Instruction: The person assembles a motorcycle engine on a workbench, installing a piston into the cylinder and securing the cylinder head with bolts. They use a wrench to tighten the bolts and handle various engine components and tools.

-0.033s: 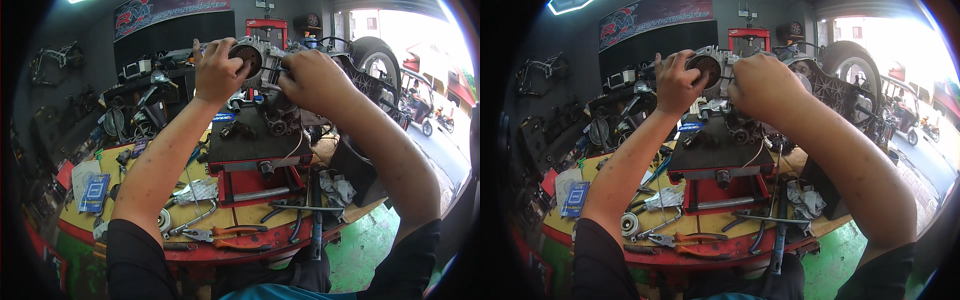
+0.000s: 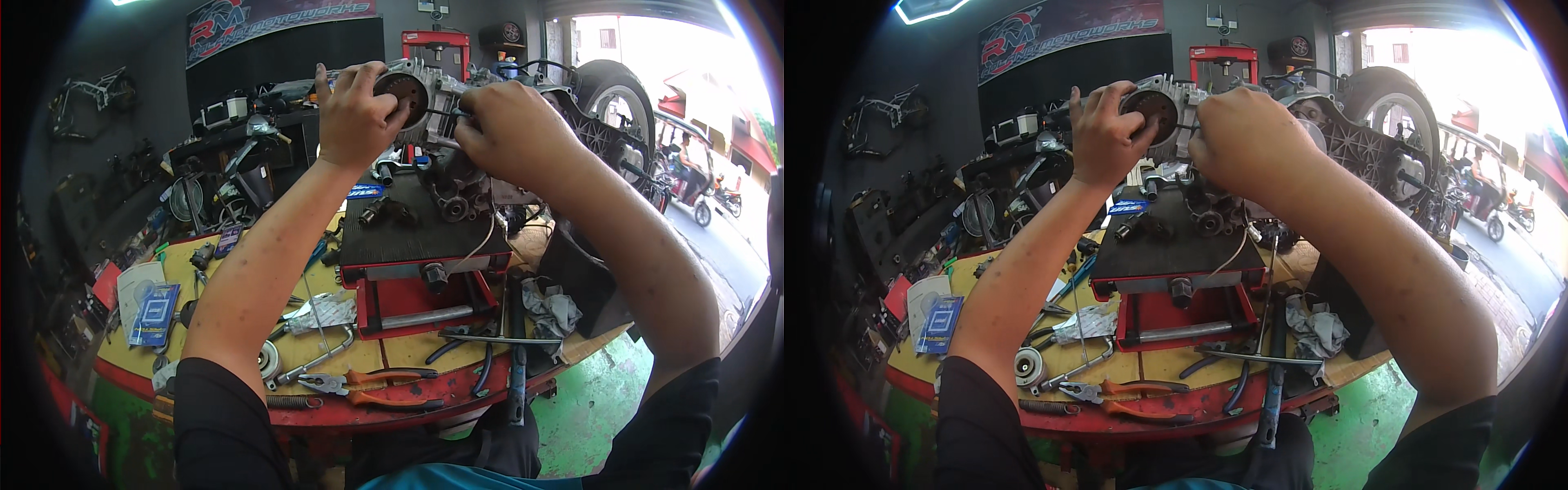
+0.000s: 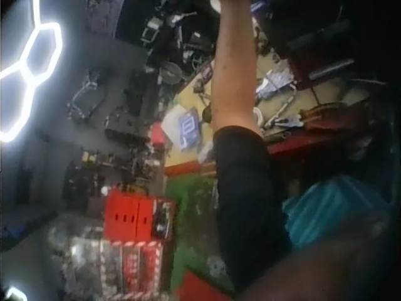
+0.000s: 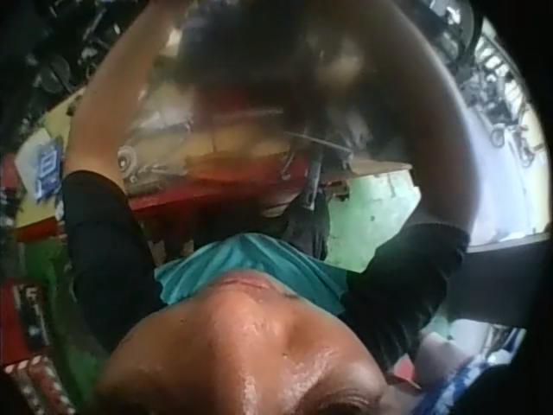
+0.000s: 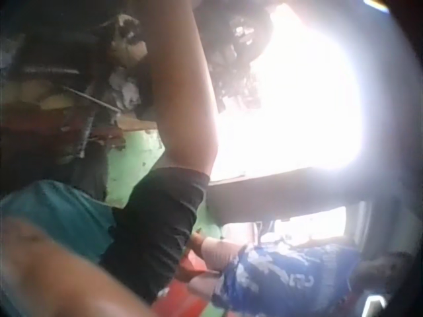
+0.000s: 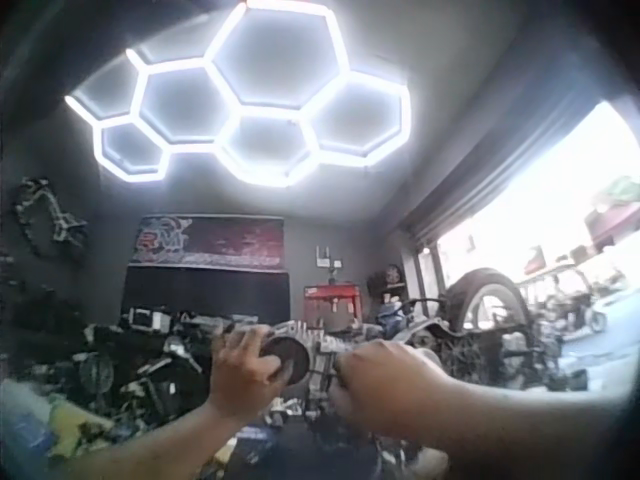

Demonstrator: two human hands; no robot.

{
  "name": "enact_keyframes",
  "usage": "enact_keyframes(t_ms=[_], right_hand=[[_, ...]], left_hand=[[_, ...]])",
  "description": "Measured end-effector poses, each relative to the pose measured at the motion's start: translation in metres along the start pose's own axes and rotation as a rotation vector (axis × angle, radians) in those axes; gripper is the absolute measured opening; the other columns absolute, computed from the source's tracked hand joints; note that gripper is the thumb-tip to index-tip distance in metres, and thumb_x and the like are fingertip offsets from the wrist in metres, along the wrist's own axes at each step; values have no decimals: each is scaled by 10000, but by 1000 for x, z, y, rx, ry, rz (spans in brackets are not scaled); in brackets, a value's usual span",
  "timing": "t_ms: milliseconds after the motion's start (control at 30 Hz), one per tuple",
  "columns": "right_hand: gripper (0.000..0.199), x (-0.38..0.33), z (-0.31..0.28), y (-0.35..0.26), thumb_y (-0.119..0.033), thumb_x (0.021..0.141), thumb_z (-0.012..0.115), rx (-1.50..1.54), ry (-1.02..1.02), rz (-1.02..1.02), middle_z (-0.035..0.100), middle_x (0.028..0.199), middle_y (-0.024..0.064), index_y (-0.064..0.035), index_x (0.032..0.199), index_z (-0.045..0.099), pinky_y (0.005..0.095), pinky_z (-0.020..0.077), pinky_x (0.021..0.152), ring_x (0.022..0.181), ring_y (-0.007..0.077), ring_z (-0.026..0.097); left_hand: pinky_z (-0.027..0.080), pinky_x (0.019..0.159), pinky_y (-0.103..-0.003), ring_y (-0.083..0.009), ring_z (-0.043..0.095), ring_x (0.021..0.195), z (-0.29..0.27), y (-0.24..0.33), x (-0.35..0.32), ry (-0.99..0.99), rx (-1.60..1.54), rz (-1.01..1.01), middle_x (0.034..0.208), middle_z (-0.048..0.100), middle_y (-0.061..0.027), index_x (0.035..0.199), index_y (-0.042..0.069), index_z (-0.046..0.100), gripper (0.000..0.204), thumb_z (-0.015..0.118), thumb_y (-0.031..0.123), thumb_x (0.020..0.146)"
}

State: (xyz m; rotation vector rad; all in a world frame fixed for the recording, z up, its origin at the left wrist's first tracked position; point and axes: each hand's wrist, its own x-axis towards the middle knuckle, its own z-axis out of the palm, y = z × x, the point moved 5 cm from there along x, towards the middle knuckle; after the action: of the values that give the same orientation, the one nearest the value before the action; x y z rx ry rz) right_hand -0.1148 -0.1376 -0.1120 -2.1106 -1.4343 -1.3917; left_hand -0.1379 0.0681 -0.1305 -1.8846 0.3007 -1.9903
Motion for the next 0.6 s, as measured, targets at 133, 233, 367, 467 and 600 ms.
enact_keyframes(t_ms=[133, 233, 367, 467, 600], right_hand=[[277, 2, -1, 2, -247, 877, 660, -2, -27, 18, 725, 887, 238, 24, 868, 718, 527, 572, 902, 935, 419, 717], [289, 3, -3, 2, -263, 878, 667, -1, -53, 32, 730, 904, 229, 20, 881, 725, 525, 573, 907, 947, 414, 717], [312, 3, -6, 5, -299, 878, 677, 13, -30, 25, 737, 933, 214, 7, 902, 733, 515, 574, 919, 969, 406, 716], [326, 4, -8, 8, -319, 877, 685, 10, -49, 53, 739, 933, 205, 2, 894, 735, 513, 574, 920, 971, 399, 718], [335, 0, -6, 7, -333, 875, 691, 47, 4, 44, 741, 923, 203, -2, 885, 741, 517, 575, 902, 957, 396, 724]], left_hand=[[329, 1147, -705, -271, 631, 1172, -1, 0, 0, 1, -20, -4, 1251, 660, -39, 704, 132, 744, 212, 846, 285, 808], [335, 1139, -711, -277, 630, 1171, 0, -2, 0, -9, -26, -17, 1269, 654, -38, 686, 127, 742, 227, 844, 286, 811], [354, 1115, -719, -303, 630, 1170, 0, -5, -1, -41, -62, -78, 1235, 636, -57, 821, 123, 737, 201, 853, 288, 813], [434, 1089, -623, -329, 632, 1173, 2, -10, 1, -92, -140, -204, 1210, 618, -77, 1044, 139, 704, 313, 863, 271, 809], [531, 996, -489, -356, 652, 1167, 1, -13, 8, -177, -281, -341, 1214, 607, -100, 1265, 166, 614, 543, 873, 238, 793]])
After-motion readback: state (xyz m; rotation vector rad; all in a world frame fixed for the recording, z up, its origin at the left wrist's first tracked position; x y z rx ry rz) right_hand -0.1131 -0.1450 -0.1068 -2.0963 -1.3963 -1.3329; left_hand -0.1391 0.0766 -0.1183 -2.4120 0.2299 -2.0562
